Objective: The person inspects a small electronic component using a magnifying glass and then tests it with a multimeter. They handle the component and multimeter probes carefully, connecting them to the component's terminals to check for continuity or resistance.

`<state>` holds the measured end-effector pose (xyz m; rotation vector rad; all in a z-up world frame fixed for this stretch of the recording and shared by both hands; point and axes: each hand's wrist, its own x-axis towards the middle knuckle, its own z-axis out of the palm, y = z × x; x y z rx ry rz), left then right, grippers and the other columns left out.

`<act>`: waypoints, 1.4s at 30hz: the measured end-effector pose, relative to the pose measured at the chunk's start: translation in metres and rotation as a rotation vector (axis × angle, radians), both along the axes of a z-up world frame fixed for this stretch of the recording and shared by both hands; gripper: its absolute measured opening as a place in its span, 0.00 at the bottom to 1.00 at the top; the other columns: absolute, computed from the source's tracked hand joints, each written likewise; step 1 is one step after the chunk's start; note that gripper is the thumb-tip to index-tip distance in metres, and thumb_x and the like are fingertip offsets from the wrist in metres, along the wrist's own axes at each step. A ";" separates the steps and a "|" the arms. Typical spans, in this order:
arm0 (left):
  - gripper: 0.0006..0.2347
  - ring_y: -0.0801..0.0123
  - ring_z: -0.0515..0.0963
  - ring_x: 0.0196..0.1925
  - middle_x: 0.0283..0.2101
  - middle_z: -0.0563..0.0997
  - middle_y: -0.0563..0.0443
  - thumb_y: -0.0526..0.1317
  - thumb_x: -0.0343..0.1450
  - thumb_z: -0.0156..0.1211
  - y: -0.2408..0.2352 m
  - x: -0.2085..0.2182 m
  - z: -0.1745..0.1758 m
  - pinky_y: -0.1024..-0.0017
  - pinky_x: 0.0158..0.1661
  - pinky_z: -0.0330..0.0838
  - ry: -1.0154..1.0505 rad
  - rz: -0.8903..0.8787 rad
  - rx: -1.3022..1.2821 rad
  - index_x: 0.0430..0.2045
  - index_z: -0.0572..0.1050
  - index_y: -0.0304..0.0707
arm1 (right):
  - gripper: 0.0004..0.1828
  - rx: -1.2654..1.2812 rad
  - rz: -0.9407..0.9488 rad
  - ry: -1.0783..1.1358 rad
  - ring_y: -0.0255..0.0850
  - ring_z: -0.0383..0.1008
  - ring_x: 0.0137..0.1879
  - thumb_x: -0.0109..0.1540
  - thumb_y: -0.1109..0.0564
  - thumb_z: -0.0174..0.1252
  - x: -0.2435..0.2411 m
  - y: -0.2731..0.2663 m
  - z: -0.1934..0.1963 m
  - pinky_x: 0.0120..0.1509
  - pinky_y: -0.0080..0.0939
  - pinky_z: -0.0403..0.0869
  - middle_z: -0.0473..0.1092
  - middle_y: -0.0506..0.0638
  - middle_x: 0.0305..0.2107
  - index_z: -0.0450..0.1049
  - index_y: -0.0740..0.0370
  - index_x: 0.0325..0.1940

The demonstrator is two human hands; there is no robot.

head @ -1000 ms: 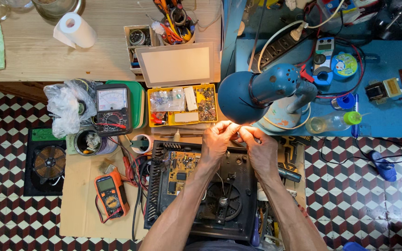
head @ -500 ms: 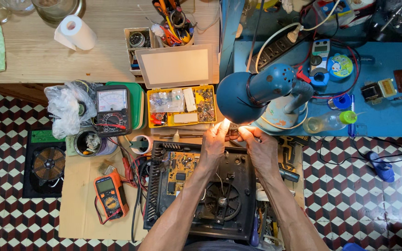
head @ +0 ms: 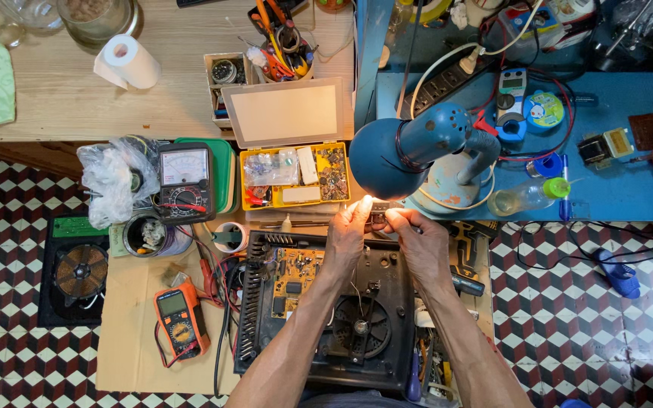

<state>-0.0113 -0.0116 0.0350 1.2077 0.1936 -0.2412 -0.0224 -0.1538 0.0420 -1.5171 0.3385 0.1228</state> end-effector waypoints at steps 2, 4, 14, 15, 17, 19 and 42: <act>0.17 0.79 0.78 0.34 0.33 0.82 0.53 0.47 0.80 0.46 0.000 0.001 -0.001 0.78 0.40 0.73 0.017 -0.002 0.021 0.39 0.80 0.32 | 0.10 -0.008 0.003 0.000 0.26 0.61 0.27 0.65 0.56 0.61 -0.002 0.001 0.000 0.32 0.28 0.62 0.77 0.43 0.27 0.82 0.64 0.36; 0.16 0.79 0.78 0.35 0.33 0.82 0.53 0.47 0.79 0.47 -0.001 0.003 -0.001 0.78 0.40 0.73 0.038 0.008 0.013 0.40 0.79 0.32 | 0.10 -0.003 -0.002 0.007 0.26 0.59 0.26 0.65 0.55 0.61 0.000 0.000 0.001 0.31 0.29 0.61 0.77 0.43 0.27 0.82 0.64 0.35; 0.15 0.72 0.80 0.35 0.35 0.83 0.48 0.46 0.75 0.56 -0.005 -0.012 -0.052 0.74 0.38 0.74 0.160 0.045 -0.054 0.40 0.80 0.28 | 0.12 -0.039 -0.001 0.213 0.27 0.63 0.25 0.59 0.51 0.59 -0.005 -0.004 -0.018 0.28 0.29 0.61 0.76 0.42 0.21 0.83 0.59 0.36; 0.16 0.70 0.82 0.36 0.36 0.84 0.47 0.46 0.74 0.56 -0.003 -0.018 -0.063 0.73 0.41 0.77 0.219 0.103 -0.201 0.42 0.79 0.29 | 0.14 0.028 0.003 0.259 0.29 0.62 0.25 0.61 0.50 0.59 -0.012 -0.006 -0.021 0.28 0.31 0.60 0.73 0.43 0.23 0.81 0.63 0.37; 0.16 0.69 0.82 0.36 0.38 0.83 0.44 0.45 0.74 0.56 0.005 -0.026 -0.090 0.71 0.41 0.78 0.327 0.295 -0.303 0.46 0.76 0.29 | 0.17 0.171 -0.003 0.312 0.32 0.65 0.27 0.63 0.49 0.59 -0.019 -0.009 -0.032 0.29 0.34 0.64 0.73 0.48 0.28 0.78 0.68 0.43; 0.17 0.64 0.83 0.37 0.39 0.84 0.40 0.46 0.74 0.54 0.011 -0.029 -0.117 0.68 0.42 0.78 0.402 0.390 -0.274 0.48 0.75 0.31 | 0.18 0.337 -0.044 0.384 0.36 0.70 0.31 0.62 0.50 0.57 -0.021 -0.015 -0.044 0.34 0.37 0.69 0.75 0.52 0.33 0.77 0.67 0.48; 0.11 0.65 0.81 0.44 0.42 0.83 0.48 0.48 0.76 0.57 0.036 -0.131 -0.068 0.66 0.48 0.78 0.307 0.452 -0.901 0.41 0.78 0.41 | 0.23 -0.473 0.467 -0.450 0.46 0.71 0.67 0.65 0.63 0.52 -0.167 0.086 0.049 0.69 0.42 0.68 0.70 0.56 0.61 0.68 0.61 0.66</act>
